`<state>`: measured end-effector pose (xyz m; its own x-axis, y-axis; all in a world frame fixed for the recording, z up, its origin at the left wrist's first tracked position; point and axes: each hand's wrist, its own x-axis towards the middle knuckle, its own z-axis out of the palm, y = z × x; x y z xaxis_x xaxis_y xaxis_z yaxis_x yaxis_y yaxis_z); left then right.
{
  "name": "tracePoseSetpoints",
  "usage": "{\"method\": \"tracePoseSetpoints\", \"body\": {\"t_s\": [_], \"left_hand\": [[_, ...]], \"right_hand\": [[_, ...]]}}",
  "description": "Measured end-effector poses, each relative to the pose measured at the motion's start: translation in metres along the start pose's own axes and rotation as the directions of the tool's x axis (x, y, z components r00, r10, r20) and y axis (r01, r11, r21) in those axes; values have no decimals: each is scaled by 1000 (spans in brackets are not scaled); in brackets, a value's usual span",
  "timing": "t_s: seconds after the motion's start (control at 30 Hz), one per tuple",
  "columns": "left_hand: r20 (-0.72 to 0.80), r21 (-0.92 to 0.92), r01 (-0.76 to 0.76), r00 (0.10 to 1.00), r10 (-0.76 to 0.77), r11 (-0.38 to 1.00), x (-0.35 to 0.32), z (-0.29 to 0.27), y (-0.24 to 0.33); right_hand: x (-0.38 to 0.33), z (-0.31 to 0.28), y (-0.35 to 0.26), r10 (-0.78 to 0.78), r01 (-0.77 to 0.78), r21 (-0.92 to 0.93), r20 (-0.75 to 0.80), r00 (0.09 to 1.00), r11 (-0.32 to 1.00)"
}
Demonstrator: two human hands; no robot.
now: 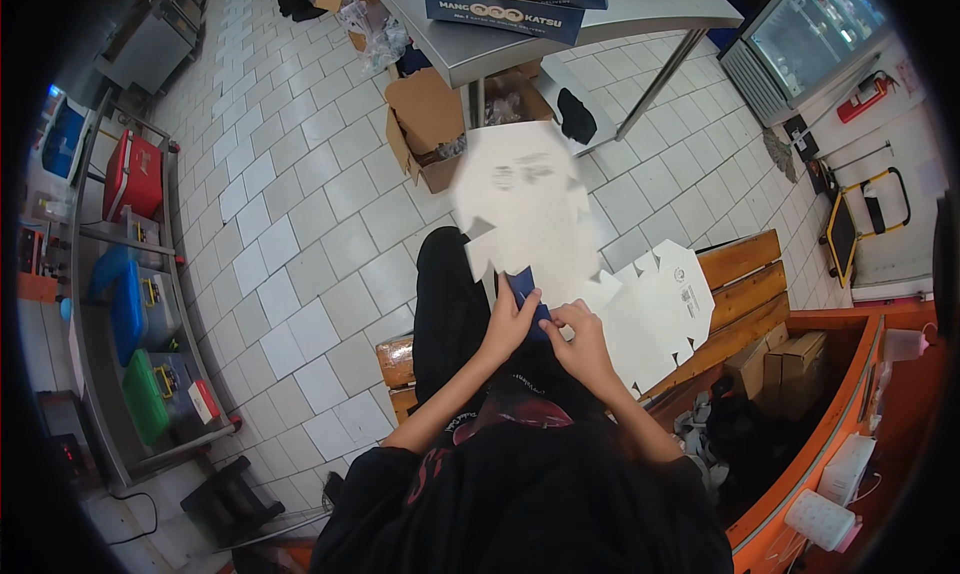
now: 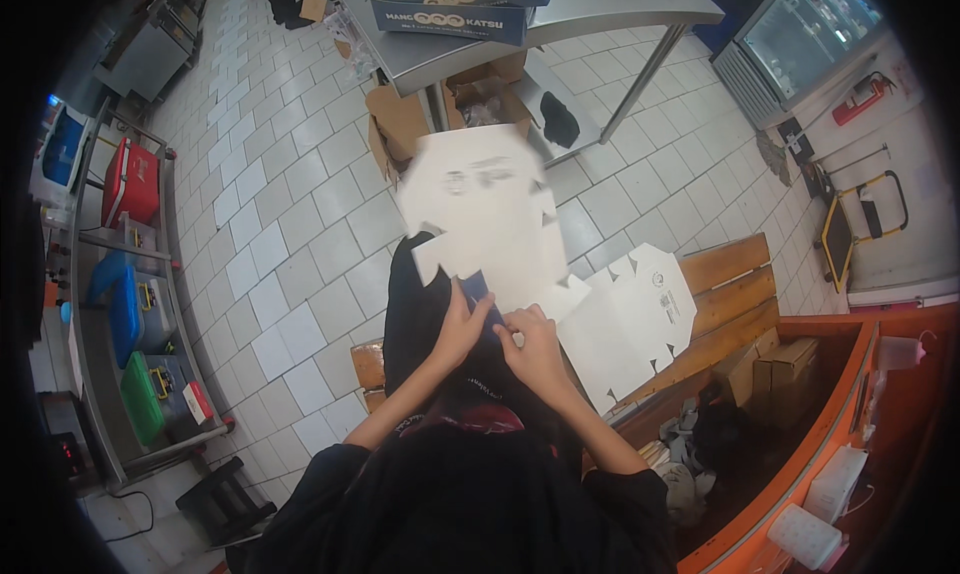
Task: The person assembles cardboard takeout boxes by folding the sides and tucking in the tabs by hand, working on one box at a time before setting it aside on a bench.
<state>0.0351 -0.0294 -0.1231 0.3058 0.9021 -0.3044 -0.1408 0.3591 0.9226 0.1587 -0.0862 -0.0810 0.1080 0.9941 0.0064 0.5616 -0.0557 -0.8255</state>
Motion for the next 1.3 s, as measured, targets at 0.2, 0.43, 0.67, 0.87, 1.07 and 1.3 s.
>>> {"method": "tracePoseSetpoints", "body": {"t_s": [0.2,0.43,0.67,0.87,1.07,1.3], "left_hand": [[297,224,-252,938,181,941,1,-15,18],[415,162,-238,897,153,958,-7,-6,59],[448,670,-544,839,308,505,-21,-10,111],[261,512,-470,883,390,719,-28,-2,133],[333,660,-502,862,381,558,-29,-12,135],[222,385,-521,854,471,762,-27,3,127]], "right_hand": [[1,-9,3,89,-130,466,108,990,875],[30,-50,-7,27,-330,759,382,924,562],[52,-88,-39,82,-71,615,10,997,785],[30,-43,-45,58,-33,479,-39,998,877],[31,-44,-52,-138,195,128,-361,922,972],[48,-17,-38,67,96,800,-167,984,592]]}}
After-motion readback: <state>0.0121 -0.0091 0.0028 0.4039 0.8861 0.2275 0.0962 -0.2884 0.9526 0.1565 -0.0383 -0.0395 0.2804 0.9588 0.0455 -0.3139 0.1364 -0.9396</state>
